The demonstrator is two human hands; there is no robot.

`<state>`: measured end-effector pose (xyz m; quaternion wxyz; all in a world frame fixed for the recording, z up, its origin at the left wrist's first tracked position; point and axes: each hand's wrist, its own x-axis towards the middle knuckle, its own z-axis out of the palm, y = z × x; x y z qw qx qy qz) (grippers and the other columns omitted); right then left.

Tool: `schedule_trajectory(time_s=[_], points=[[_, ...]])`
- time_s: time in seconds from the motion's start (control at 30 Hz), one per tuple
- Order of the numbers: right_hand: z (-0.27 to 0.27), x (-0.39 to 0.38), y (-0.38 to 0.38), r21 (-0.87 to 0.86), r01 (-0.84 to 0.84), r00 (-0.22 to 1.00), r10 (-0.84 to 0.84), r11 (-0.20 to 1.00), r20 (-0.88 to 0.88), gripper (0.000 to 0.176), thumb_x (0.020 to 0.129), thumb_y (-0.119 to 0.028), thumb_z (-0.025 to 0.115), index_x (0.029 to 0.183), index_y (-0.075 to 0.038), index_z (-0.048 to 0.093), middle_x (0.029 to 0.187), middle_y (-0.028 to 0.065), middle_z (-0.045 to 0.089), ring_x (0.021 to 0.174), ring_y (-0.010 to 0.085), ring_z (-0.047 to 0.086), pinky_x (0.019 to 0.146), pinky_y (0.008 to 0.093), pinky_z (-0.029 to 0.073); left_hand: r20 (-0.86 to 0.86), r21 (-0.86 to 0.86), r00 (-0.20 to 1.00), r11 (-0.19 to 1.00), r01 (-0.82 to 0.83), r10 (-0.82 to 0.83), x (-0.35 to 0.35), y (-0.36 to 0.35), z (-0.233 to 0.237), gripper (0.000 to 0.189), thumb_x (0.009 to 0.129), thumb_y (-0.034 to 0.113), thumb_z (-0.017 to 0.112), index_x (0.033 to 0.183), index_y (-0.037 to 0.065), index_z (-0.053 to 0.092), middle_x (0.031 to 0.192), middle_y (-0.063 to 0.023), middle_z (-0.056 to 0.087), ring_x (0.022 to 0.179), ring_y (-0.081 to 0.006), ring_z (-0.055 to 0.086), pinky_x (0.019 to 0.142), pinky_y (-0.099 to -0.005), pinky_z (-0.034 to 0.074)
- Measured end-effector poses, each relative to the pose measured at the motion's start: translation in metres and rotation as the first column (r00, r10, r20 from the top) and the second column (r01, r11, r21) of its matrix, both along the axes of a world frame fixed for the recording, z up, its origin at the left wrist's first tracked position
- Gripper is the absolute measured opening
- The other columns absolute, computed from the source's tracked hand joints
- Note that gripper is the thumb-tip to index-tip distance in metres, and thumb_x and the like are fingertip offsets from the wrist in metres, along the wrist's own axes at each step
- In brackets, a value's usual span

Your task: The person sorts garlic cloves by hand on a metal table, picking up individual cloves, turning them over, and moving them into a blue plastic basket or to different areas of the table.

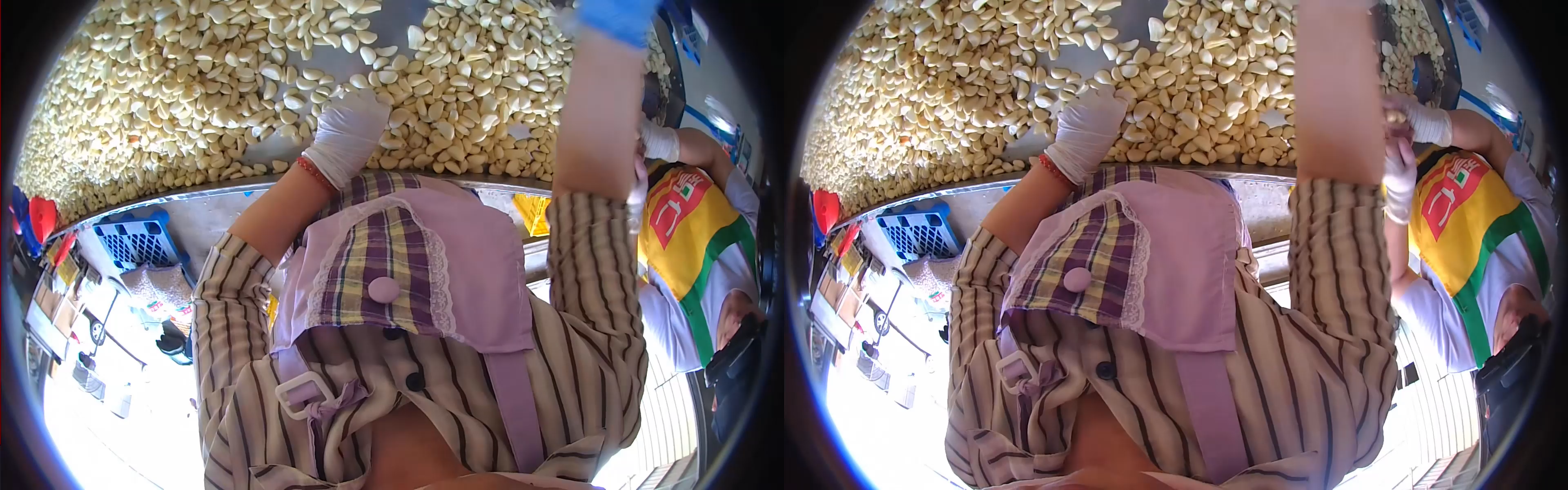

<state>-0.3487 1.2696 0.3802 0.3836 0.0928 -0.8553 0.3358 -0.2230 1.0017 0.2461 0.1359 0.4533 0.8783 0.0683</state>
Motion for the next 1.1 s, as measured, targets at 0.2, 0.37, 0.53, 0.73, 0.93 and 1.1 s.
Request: schedule_trajectory(time_s=[0.2,0.37,0.53,0.73,0.93,1.1], points=[[-0.069,0.110,-0.052,-0.174,0.139,0.943,-0.077,0.975,0.323,0.025,0.089,-0.006,0.066,0.113,-0.001,0.067,0.109,0.0123,0.067,0.095,0.0199,0.066,0.081,0.0300,0.054,0.212,0.054,0.977,0.999,0.001,-0.012,-0.018,-0.001,-0.023,0.007,0.086,0.017,0.063,0.091,0.012,0.064,0.085,-0.0109,0.067,0.067,-0.0241,0.068,0.060,-0.0342,0.055],[-0.092,0.146,-0.057,-0.041,0.181,0.910,-0.152,0.983,0.387,0.025,0.087,-0.007,0.068,0.112,-0.003,0.067,0.114,0.0164,0.064,0.097,0.0282,0.066,0.085,0.0333,0.053,0.849,0.062,0.465,0.826,-0.560,0.252,-0.037,-0.019,-0.013,0.018,0.087,0.024,0.064,0.093,0.007,0.063,0.081,-0.0073,0.067,0.066,-0.0183,0.063,0.060,-0.0284,0.049],[-0.104,0.156,-0.068,0.360,-0.027,0.892,-0.140,0.932,0.429,0.034,0.089,-0.020,0.067,0.121,-0.010,0.063,0.126,0.0129,0.059,0.110,0.0271,0.059,0.094,0.0422,0.047,0.863,0.070,-0.196,0.493,-0.867,-0.466,-0.056,-0.054,-0.018,0.032,0.082,0.032,0.067,0.094,0.005,0.057,0.077,-0.0037,0.051,0.061,-0.0150,0.045,0.056,-0.0265,0.035],[-0.138,0.178,-0.060,0.516,-0.359,0.780,-0.053,0.778,0.623,0.042,0.084,-0.029,0.066,0.125,-0.023,0.059,0.130,0.0056,0.053,0.126,0.0318,0.043,0.111,0.0605,0.023,0.906,0.193,-0.013,0.439,-0.878,-0.423,-0.102,-0.040,0.045,0.024,0.090,0.030,0.058,0.094,0.007,0.057,0.079,-0.0026,0.052,0.065,-0.0145,0.047,0.060,-0.0274,0.037],[-0.134,0.197,-0.046,0.520,-0.246,0.798,-0.134,0.818,0.588,0.034,0.083,-0.025,0.064,0.116,-0.019,0.065,0.124,0.0054,0.057,0.127,0.0317,0.043,0.113,0.0605,0.020,0.852,0.305,0.084,0.361,-0.881,-0.517,-0.208,0.076,0.163,0.025,0.094,0.024,0.064,0.107,0.002,0.066,0.094,-0.0040,0.066,0.086,-0.0119,0.061,0.077,-0.0282,0.050],[-0.122,0.217,-0.018,0.548,-0.117,0.767,-0.275,0.828,0.580,0.031,0.083,-0.023,0.063,0.113,-0.017,0.067,0.126,0.0042,0.057,0.129,0.0327,0.042,0.114,0.0616,0.017,0.336,0.942,0.930,-0.042,-0.334,0.152,-0.255,0.076,0.155,0.019,0.091,0.008,0.066,0.109,0.003,0.064,0.103,-0.0059,0.067,0.091,-0.0123,0.061,0.086,-0.0300,0.049]])
